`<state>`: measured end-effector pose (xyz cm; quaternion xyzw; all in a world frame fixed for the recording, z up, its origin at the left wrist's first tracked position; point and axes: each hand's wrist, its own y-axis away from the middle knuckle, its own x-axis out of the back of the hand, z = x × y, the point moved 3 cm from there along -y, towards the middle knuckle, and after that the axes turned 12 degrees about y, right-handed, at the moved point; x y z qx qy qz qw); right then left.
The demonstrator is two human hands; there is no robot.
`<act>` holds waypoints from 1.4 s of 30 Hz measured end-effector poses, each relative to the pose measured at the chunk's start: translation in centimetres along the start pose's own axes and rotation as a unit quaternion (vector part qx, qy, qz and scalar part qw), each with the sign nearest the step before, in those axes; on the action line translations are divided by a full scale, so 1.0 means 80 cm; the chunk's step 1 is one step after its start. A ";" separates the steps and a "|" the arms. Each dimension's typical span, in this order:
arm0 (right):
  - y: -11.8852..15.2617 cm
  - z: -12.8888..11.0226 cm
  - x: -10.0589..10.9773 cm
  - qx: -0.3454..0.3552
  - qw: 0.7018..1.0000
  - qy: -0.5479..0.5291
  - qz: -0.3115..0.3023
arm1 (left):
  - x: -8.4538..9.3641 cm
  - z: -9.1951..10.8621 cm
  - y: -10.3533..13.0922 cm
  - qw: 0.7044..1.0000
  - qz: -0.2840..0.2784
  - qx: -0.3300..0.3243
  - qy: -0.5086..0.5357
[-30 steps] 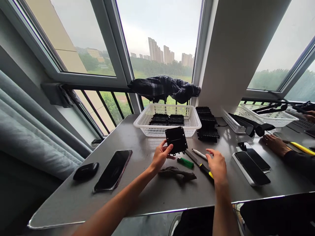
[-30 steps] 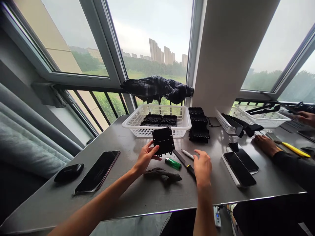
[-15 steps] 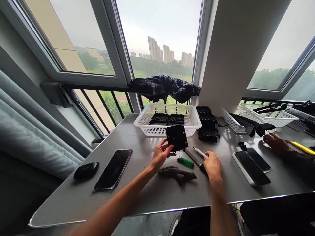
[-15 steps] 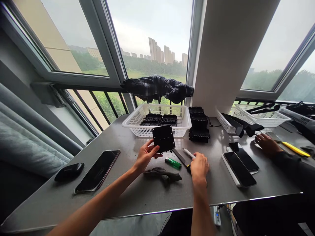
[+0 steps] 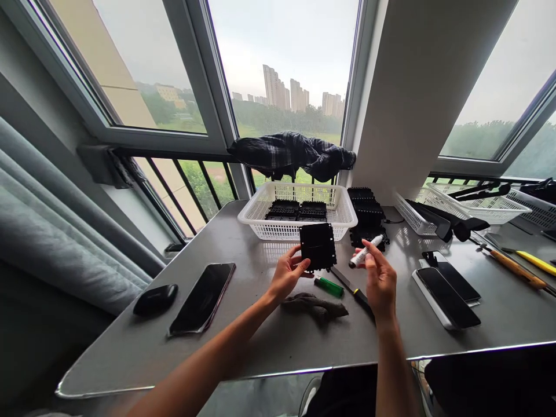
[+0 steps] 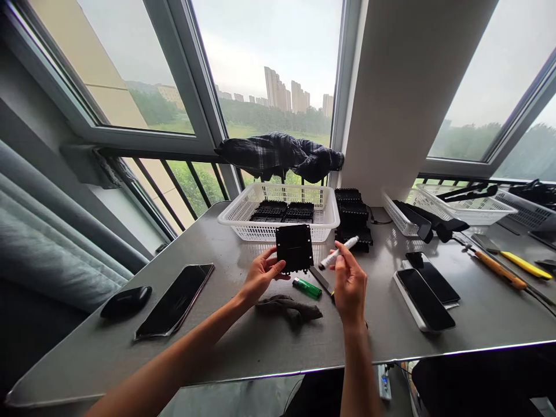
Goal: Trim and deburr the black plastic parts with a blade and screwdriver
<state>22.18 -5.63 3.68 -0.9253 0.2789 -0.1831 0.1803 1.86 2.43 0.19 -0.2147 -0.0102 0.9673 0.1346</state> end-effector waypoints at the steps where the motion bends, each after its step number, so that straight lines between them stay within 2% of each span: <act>1: 0.001 -0.002 0.000 -0.001 1.000 0.001 0.015 | 0.000 -0.001 0.000 1.000 -0.001 0.001 0.001; 4: 0.005 -0.007 0.002 -0.005 0.998 0.011 0.056 | -0.001 -0.001 0.000 1.000 -0.001 -0.001 0.003; 7: 0.010 -0.013 0.003 -0.001 0.998 0.002 0.064 | -0.002 0.000 0.001 1.000 -0.002 0.000 0.003; 14: 0.018 -0.020 -0.006 0.015 0.999 -0.047 0.016 | -0.005 0.001 0.004 1.000 -0.021 0.006 0.001; 20: 0.019 -0.014 -0.031 -0.005 0.997 -0.061 -0.045 | -0.012 0.003 0.010 0.999 -0.037 0.013 0.001; 28: 0.017 -0.004 -0.043 0.005 0.999 0.000 -0.047 | -0.017 0.007 0.014 0.998 -0.055 0.014 0.000; 42: 0.018 -0.014 -0.044 0.032 0.993 0.075 -0.080 | -0.019 0.007 0.017 0.999 -0.047 0.019 0.003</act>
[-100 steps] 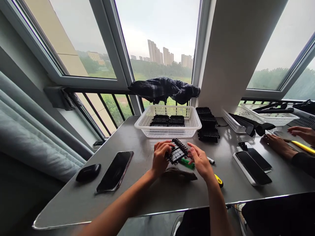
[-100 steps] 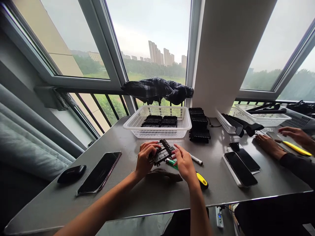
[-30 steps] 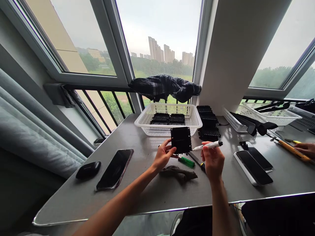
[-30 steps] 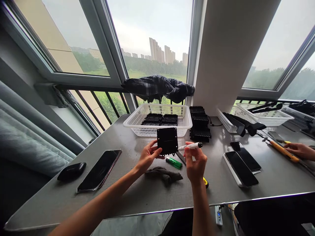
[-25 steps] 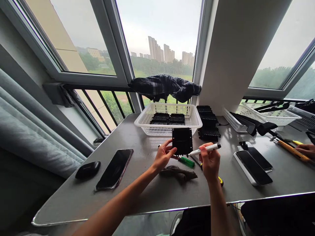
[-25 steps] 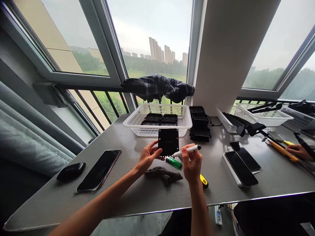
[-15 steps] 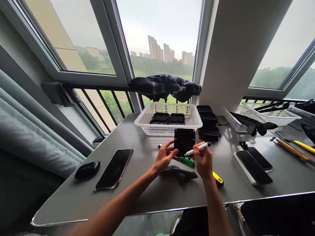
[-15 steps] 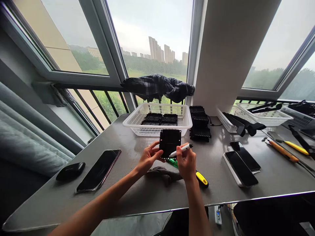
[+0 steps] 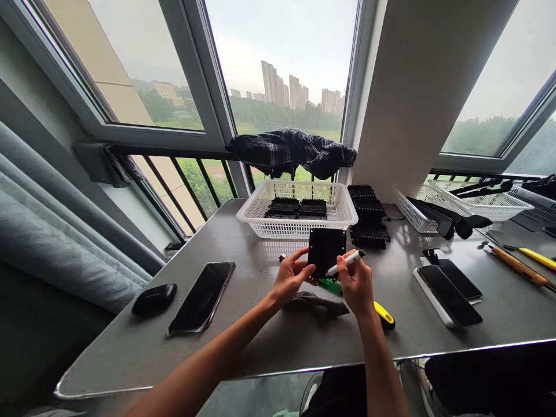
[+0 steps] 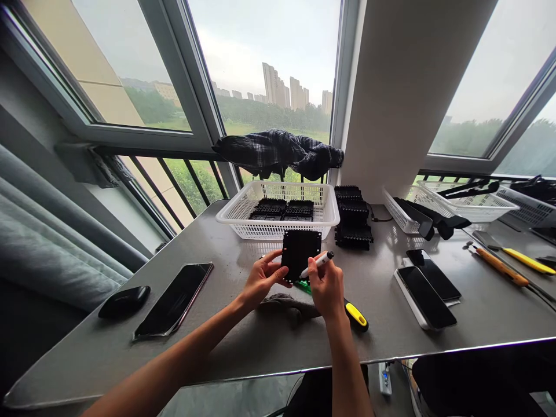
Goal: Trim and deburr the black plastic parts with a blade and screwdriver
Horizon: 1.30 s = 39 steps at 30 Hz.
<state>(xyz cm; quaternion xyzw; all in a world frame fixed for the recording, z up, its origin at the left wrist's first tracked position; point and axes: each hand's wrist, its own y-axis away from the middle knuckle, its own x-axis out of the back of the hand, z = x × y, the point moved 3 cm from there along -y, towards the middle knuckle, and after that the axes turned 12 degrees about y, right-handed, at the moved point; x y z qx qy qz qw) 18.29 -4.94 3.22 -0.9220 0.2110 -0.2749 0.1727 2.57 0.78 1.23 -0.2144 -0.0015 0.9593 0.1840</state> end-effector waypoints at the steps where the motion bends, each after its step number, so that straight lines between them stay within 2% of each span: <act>1: 0.000 0.001 -0.001 -0.002 1.000 -0.002 0.000 | 0.000 0.000 0.000 1.000 0.002 0.000 0.000; 8: -0.003 0.014 -0.005 -0.025 0.999 -0.029 0.001 | 0.000 -0.001 0.002 1.000 0.015 0.002 0.003; 12: -0.002 0.014 -0.005 -0.041 0.990 -0.136 0.004 | 0.003 -0.002 0.000 1.000 0.019 0.008 0.002; 16: 0.001 0.007 -0.001 -0.033 0.976 -0.214 0.034 | 0.007 -0.005 -0.003 0.999 0.037 0.011 0.007; 19: 0.003 0.004 0.004 -0.005 0.984 -0.174 0.048 | 0.009 -0.007 -0.004 0.999 0.041 0.021 0.010; 22: 0.003 0.003 0.006 0.030 0.995 -0.079 0.060 | 0.010 -0.008 -0.004 0.998 0.046 0.024 0.018; 26: 0.003 0.000 0.007 0.064 0.995 -0.005 0.073 | 0.011 -0.007 -0.004 0.998 0.049 0.019 0.027; 31: 0.003 -0.002 0.008 0.067 0.996 0.020 0.059 | 0.008 -0.005 -0.003 0.998 0.042 0.020 0.029; 39: 0.001 0.009 0.000 0.048 0.999 -0.013 0.022 | 0.010 -0.008 -0.005 0.995 0.051 0.046 0.065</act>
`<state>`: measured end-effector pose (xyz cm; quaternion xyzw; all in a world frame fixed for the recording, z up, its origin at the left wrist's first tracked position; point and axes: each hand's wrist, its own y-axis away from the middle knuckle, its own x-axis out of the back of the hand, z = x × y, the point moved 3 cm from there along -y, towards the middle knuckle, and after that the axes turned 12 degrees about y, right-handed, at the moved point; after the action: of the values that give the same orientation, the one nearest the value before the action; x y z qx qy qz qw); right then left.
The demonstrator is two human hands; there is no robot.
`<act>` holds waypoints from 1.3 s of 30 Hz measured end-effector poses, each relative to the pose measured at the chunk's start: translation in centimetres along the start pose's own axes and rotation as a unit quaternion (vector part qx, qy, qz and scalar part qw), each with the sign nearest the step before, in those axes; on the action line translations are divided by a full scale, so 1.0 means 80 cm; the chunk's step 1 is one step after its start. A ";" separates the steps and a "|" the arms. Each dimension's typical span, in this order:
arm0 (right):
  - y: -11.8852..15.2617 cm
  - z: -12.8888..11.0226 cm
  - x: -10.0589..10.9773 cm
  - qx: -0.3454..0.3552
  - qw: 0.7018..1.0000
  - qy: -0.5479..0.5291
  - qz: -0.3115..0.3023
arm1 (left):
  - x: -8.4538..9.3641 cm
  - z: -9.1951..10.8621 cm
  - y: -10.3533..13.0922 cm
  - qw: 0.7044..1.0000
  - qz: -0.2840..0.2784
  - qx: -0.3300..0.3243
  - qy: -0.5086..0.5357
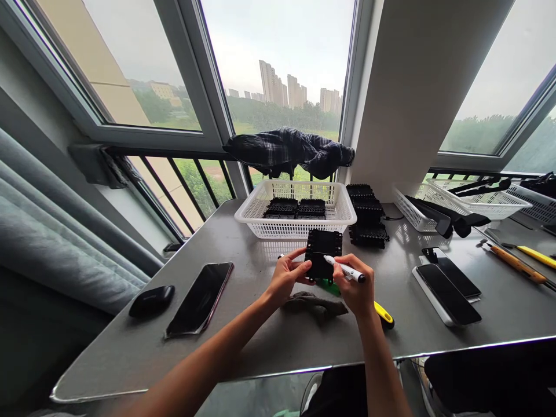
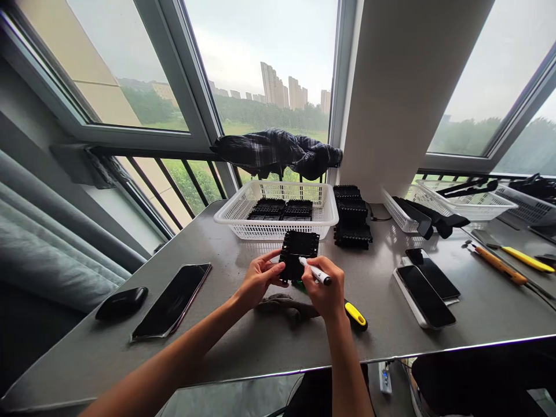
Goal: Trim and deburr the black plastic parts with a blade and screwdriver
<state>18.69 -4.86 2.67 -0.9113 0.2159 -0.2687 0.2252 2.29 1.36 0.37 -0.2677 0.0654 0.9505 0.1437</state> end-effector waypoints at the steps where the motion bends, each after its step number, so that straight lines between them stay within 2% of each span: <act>1: 0.000 0.000 0.000 0.001 1.000 0.000 0.002 | 0.000 0.000 0.000 1.000 -0.001 0.007 0.006; 7: 0.002 0.001 -0.002 -0.022 0.999 -0.044 0.006 | 0.003 -0.003 -0.002 0.999 0.017 0.041 0.019; 10: 0.002 0.002 -0.001 -0.042 0.996 -0.078 0.027 | 0.004 -0.005 -0.002 0.999 0.018 0.046 0.016; 15: 0.001 0.006 0.003 -0.044 0.996 -0.031 0.073 | 0.003 -0.007 -0.001 0.999 0.007 0.035 -0.002; 23: -0.004 0.005 0.004 -0.004 0.999 0.014 0.042 | 0.000 -0.008 0.001 0.999 -0.022 0.021 -0.031; 39: -0.004 0.005 0.006 0.005 0.998 0.023 0.064 | -0.001 -0.013 0.002 0.999 -0.015 0.034 0.009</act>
<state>19.37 -4.72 2.69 -0.8881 0.2771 -0.2757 0.2418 2.82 0.95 -0.49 -0.2725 0.0950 0.9428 0.1666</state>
